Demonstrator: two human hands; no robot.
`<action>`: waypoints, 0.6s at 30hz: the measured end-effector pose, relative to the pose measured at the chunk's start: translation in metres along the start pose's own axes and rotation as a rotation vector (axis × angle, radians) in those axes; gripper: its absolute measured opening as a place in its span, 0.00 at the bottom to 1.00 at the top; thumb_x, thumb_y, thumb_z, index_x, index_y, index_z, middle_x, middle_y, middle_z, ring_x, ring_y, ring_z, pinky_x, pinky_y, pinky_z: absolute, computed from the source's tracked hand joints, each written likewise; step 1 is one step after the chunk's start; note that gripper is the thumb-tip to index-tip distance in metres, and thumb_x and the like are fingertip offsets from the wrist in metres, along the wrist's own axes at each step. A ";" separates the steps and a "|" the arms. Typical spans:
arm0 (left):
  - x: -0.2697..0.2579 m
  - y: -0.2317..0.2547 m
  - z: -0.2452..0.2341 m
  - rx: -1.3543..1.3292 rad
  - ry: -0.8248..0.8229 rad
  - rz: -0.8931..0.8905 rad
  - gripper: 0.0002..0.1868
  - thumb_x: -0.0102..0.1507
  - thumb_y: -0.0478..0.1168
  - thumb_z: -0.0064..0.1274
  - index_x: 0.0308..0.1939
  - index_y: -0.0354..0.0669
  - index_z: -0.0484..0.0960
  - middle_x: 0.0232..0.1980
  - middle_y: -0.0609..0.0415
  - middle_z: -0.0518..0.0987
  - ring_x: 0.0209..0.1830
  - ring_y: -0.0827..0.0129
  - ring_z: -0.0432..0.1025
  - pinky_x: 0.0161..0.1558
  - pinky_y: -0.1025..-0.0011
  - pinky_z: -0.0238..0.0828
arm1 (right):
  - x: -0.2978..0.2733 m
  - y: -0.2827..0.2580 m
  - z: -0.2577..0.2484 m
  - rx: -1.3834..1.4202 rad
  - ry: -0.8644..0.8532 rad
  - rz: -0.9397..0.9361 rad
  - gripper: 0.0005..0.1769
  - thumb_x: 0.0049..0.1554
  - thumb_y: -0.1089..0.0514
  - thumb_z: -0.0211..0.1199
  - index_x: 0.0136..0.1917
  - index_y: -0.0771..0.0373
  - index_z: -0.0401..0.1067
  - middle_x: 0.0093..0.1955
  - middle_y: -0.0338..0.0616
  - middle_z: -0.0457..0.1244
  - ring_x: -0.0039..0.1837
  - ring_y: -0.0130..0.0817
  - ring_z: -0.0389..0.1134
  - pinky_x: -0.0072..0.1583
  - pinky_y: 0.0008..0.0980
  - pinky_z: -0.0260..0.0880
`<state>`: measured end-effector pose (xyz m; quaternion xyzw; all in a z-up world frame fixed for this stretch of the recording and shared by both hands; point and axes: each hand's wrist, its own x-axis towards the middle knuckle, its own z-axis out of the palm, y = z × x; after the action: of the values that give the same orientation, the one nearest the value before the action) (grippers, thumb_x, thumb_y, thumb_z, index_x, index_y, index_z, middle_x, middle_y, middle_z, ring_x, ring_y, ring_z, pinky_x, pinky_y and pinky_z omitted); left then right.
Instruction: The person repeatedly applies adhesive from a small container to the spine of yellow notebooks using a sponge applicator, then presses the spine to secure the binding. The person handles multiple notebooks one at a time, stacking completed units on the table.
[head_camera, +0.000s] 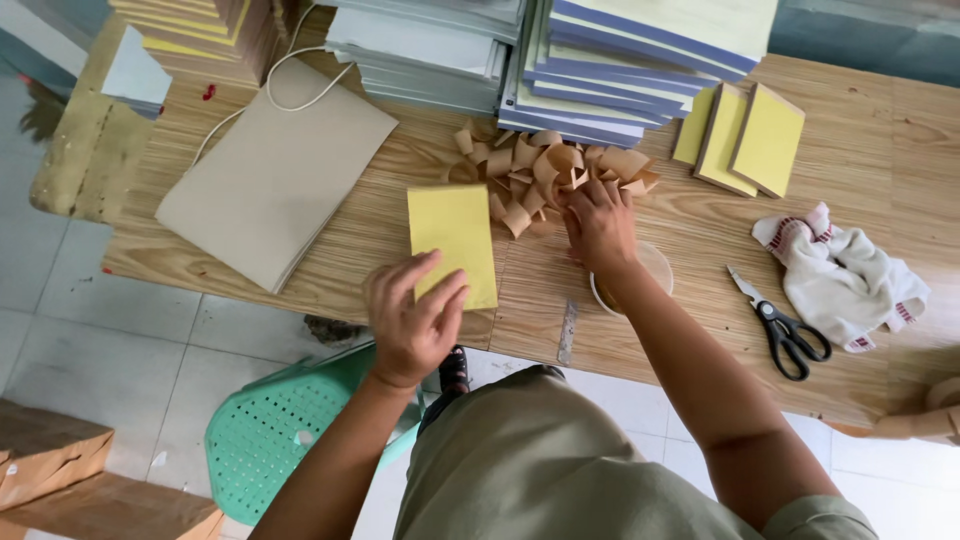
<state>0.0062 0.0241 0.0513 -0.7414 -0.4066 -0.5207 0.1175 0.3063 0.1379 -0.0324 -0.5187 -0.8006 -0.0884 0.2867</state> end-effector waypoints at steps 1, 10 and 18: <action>0.004 0.007 0.007 -0.008 0.000 0.004 0.15 0.63 0.43 0.62 0.54 0.58 0.84 0.60 0.51 0.78 0.56 0.57 0.74 0.55 0.56 0.69 | 0.001 -0.002 -0.010 -0.006 0.002 0.006 0.10 0.50 0.55 0.73 0.45 0.49 0.76 0.45 0.39 0.62 0.48 0.41 0.64 0.53 0.39 0.61; 0.069 0.052 0.063 -0.294 -0.579 -0.153 0.36 0.62 0.41 0.65 0.72 0.54 0.68 0.77 0.39 0.60 0.79 0.40 0.53 0.74 0.41 0.52 | -0.004 -0.020 -0.121 0.733 -0.204 0.222 0.06 0.56 0.64 0.67 0.48 0.57 0.76 0.43 0.43 0.71 0.53 0.45 0.73 0.58 0.41 0.68; 0.059 0.073 0.120 -0.774 -0.969 -0.508 0.15 0.63 0.51 0.62 0.34 0.47 0.78 0.48 0.46 0.81 0.56 0.48 0.76 0.59 0.51 0.72 | -0.085 0.011 -0.150 0.961 -0.190 0.489 0.06 0.59 0.67 0.65 0.50 0.61 0.75 0.35 0.36 0.66 0.42 0.25 0.68 0.53 0.29 0.69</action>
<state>0.1475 0.0774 0.0696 -0.7612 -0.3592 -0.2487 -0.4793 0.3968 0.0107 0.0420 -0.5060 -0.6293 0.4037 0.4300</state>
